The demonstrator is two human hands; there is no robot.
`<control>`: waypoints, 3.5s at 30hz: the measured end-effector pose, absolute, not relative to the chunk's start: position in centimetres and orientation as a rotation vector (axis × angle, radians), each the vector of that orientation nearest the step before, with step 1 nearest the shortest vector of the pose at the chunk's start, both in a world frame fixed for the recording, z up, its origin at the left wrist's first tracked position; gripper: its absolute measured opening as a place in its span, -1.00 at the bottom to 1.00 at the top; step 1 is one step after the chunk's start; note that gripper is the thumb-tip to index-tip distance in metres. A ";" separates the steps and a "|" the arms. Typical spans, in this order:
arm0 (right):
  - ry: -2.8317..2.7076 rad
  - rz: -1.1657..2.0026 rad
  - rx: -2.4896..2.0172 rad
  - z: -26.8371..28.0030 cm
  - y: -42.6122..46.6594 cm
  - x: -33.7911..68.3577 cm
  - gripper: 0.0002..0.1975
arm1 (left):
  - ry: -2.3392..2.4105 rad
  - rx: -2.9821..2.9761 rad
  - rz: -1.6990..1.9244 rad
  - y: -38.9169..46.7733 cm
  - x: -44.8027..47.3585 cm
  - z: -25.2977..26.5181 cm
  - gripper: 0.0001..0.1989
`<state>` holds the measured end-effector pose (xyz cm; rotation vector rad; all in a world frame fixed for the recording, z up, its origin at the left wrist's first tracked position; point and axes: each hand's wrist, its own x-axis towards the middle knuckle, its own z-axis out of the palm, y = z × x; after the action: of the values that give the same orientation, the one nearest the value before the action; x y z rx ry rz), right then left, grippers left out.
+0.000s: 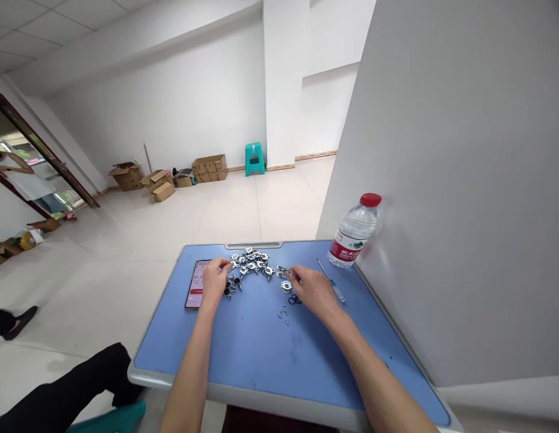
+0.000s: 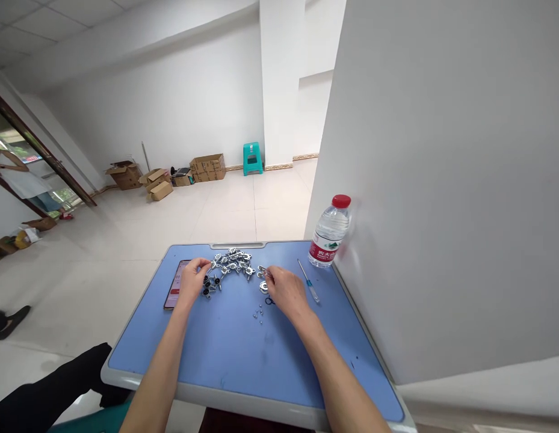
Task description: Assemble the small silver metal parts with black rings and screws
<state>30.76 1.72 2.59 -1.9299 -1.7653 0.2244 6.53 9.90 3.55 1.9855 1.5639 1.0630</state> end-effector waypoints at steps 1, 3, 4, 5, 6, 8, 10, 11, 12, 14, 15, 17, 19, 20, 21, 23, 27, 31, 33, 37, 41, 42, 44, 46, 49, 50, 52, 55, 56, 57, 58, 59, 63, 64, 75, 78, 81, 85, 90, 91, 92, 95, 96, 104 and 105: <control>-1.774 0.217 -1.917 2.5 1.7 30.7 -0.79 | 1.539 1.978 1.096 9.3 6.5 3.8 -0.87; -1.792 0.195 -1.895 2.2 1.7 30.7 -0.78 | 1.473 1.995 1.067 7.7 6.7 3.9 -0.88; -1.800 0.185 -1.887 2.0 1.7 30.7 -0.78 | 1.421 2.002 1.020 6.9 6.9 3.8 -0.88; -1.808 0.178 -1.881 1.9 1.8 30.7 -0.78 | 1.366 2.016 0.965 6.1 7.1 3.6 -0.88; -1.815 0.176 -1.876 1.7 1.8 30.7 -0.78 | 1.334 2.034 0.914 5.4 7.4 3.3 -0.88; -1.830 0.177 -1.864 1.5 1.8 30.7 -0.78 | 1.326 2.078 0.804 4.3 7.8 2.7 -0.87; -1.831 0.176 -1.865 1.5 1.8 30.7 -0.79 | 1.311 2.110 0.724 3.8 8.1 2.2 -0.87; -1.828 0.175 -1.871 1.4 1.8 30.7 -0.79 | 1.305 2.129 0.703 3.7 8.2 2.1 -0.87; -1.822 0.173 -1.881 1.4 1.8 30.7 -0.79 | 1.301 2.154 0.694 3.8 8.2 2.1 -0.87; -1.818 0.172 -1.894 1.4 1.8 30.7 -0.79 | 1.317 2.213 0.711 4.2 8.1 2.3 -0.85; -1.825 0.173 -1.892 1.4 1.8 30.6 -0.79 | 1.337 2.243 0.728 4.5 8.1 2.5 -0.84; -1.848 0.177 -1.874 1.5 1.8 30.6 -0.78 | 1.387 2.298 0.747 5.2 8.0 2.7 -0.82; -1.859 0.181 -1.859 1.5 1.7 30.5 -0.77 | 1.425 2.350 0.719 6.1 8.0 2.8 -0.80; -1.854 0.183 -1.861 1.5 1.7 30.5 -0.77 | 1.439 2.371 0.697 6.5 8.0 2.7 -0.79; -1.846 0.186 -1.864 1.5 1.7 30.5 -0.77 | 1.452 2.386 0.680 6.9 8.1 2.5 -0.79; -1.833 0.194 -1.867 1.5 1.7 30.5 -0.78 | 1.488 2.399 0.671 7.6 8.2 2.2 -0.81; -1.818 0.216 -1.845 1.8 1.7 30.5 -0.76 | 1.545 2.373 0.716 8.1 8.0 1.8 -0.82; -1.699 0.306 -1.787 2.7 1.3 30.0 -0.72 | 1.517 2.304 0.847 6.9 7.4 2.2 -0.84; -1.588 0.411 -1.723 3.3 1.1 29.8 -0.71 | 1.381 2.297 0.892 5.7 7.5 2.5 -0.83; -1.394 0.664 -1.524 4.1 0.8 29.6 -0.65 | 1.290 2.374 0.705 3.6 8.6 2.2 -0.82; -1.276 0.915 -1.343 3.9 1.0 29.4 -0.57 | 1.318 2.378 0.573 3.1 9.3 1.7 -0.89; -1.267 0.942 -1.326 3.7 1.0 29.4 -0.56 | 1.289 2.349 0.571 3.2 9.3 1.6 -0.89; -1.279 0.938 -1.328 3.3 1.1 29.1 -0.55 | 1.214 2.287 0.579 3.3 9.0 1.7 -0.86; -1.302 0.929 -1.348 3.0 1.2 28.9 -0.55 | 1.142 2.257 0.577 3.3 8.6 1.8 -0.81; -1.335 0.939 -1.342 2.6 1.3 28.4 -0.58 | 1.109 2.241 0.582 3.1 8.3 2.1 -0.70; -1.344 0.936 -1.338 2.5 1.2 28.2 -0.59 | 1.117 2.231 0.587 3.0 8.3 2.1 -0.69; -1.361 0.922 -1.332 2.5 1.2 27.9 -0.60 | 1.140 2.205 0.596 2.8 8.2 2.2 -0.72; -1.370 0.918 -1.324 2.6 1.0 27.6 -0.62 | 1.157 2.167 0.600 2.8 8.2 2.2 -0.82; -1.372 0.920 -1.322 2.7 1.0 27.5 -0.62 | 1.161 2.157 0.601 2.8 8.2 2.2 -0.83; -1.377 0.921 -1.319 2.7 0.9 27.4 -0.63 | 1.163 2.152 0.600 2.9 8.2 2.2 -0.84; -1.385 0.918 -1.314 2.7 0.8 27.3 -0.64 | 1.163 2.153 0.598 2.9 8.2 2.1 -0.85; -1.398 0.907 -1.304 2.7 0.8 27.2 -0.66 | 1.162 2.161 0.597 3.0 8.3 2.0 -0.86; -1.491 0.787 -1.255 2.7 0.7 26.8 -0.74 | 1.152 2.225 0.604 3.3 8.5 1.7 -0.90; -1.518 0.746 -1.251 2.6 0.7 26.7 -0.76 | 1.147 2.235 0.606 3.3 8.6 1.7 -0.91; -1.651 0.477 -1.211 1.5 0.8 25.8 -0.75 | 1.130 2.244 0.576 3.3 8.7 1.3 -0.86; -1.678 0.414 -1.198 1.2 0.9 25.8 -0.76 | 1.134 2.248 0.558 3.4 8.7 1.2 -0.89; -1.725 0.360 -1.181 0.9 1.0 25.8 -0.76 | 1.122 2.256 0.537 3.4 8.7 1.3 -0.92; -1.771 0.281 -1.153 0.7 1.2 25.8 -0.77 | 1.124 2.242 0.527 3.4 8.7 1.5 -0.93; -1.809 0.170 -1.063 0.5 1.3 25.8 -0.78 | 1.100 2.249 0.554 3.6 8.7 1.0 -0.94; -1.814 0.164 -1.057 0.5 1.3 25.7 -0.78 | 1.096 2.254 0.562 3.6 8.6 0.9 -0.94; -1.815 0.161 -1.056 0.4 1.3 25.7 -0.78 | 1.094 2.259 0.570 3.7 8.6 0.7 -0.95; -1.778 0.158 -1.090 0.2 1.3 25.4 -0.80 | 1.100 2.268 0.582 3.8 8.7 0.5 -0.97; -1.757 0.161 -1.109 0.2 1.2 25.4 -0.81 | 1.101 2.268 0.583 3.8 8.7 0.5 -0.96; -1.900 0.354 -1.035 1.8 1.4 25.3 -0.74 | 1.072 2.238 0.596 3.9 8.7 0.2 -0.96; -1.934 0.400 -1.007 1.9 1.5 25.4 -0.74 | 1.063 2.233 0.603 4.0 8.7 0.1 -0.97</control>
<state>25.42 1.51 1.94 -1.0073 -1.9335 0.4002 8.67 3.98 0.15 2.2327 1.0631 0.6033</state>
